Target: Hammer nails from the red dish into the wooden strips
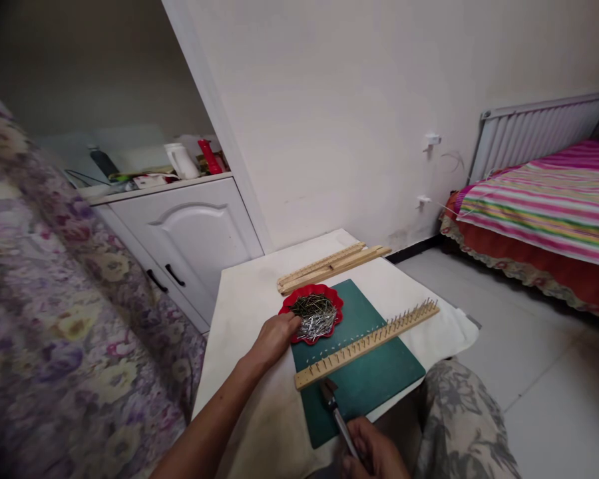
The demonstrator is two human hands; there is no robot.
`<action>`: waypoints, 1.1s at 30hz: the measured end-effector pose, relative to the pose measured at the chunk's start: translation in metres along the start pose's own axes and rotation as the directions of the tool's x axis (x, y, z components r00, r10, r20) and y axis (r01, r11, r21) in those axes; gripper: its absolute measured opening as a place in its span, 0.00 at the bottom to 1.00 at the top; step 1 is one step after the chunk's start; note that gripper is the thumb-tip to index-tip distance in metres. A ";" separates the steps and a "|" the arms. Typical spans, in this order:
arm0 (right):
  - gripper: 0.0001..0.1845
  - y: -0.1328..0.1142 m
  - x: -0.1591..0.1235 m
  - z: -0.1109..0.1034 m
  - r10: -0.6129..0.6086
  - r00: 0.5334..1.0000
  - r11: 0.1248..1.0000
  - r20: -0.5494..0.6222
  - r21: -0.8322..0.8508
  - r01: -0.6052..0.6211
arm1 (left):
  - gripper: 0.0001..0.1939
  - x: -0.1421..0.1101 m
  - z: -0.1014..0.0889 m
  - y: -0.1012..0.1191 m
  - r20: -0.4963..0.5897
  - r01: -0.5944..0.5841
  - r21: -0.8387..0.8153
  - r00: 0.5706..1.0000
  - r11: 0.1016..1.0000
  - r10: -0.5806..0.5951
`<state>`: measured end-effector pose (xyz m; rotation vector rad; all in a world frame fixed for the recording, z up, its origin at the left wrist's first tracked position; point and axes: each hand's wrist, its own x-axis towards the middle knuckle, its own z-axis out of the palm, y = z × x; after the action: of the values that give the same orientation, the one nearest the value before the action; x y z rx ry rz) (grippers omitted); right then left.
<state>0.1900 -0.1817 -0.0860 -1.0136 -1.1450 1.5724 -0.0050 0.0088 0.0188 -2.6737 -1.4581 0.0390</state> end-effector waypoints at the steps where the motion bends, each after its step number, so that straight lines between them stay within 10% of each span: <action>1: 0.14 -0.002 0.000 0.001 -0.001 1.000 1.000 -0.002 0.007 0.001 | 0.10 -0.003 -0.001 0.000 -0.012 0.012 -0.002 1.000 1.000 -0.012; 7: 0.14 -0.011 -0.004 0.006 -0.048 0.998 0.999 -0.042 0.006 0.048 | 0.09 -0.039 -0.003 0.005 -0.218 0.073 -0.423 0.959 0.903 -0.180; 14: 0.13 -0.033 -0.011 0.014 -0.059 0.965 0.998 -0.257 0.004 0.062 | 0.07 -0.091 0.018 0.061 -0.025 0.087 -0.953 0.932 0.291 -0.360; 18: 0.16 -0.047 -0.011 0.016 -0.081 0.944 0.996 -0.320 0.009 0.089 | 0.05 -0.109 0.034 0.097 0.074 0.111 -0.987 0.956 0.119 -0.283; 27: 0.17 -0.052 -0.014 0.016 -0.091 0.913 0.991 -0.399 0.055 0.123 | 0.04 -0.121 0.030 0.122 0.098 0.133 -0.984 0.961 0.122 -0.259; 33: 0.18 -0.051 -0.016 0.018 -0.091 0.923 0.985 -0.374 0.101 0.138 | 0.08 -0.121 0.044 0.147 0.207 0.073 -0.929 0.916 -0.363 -0.344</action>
<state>0.1876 -0.1936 -0.0308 -1.0819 -0.8198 1.2758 0.0494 -0.1681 -0.0424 -2.5728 -2.5582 -2.6949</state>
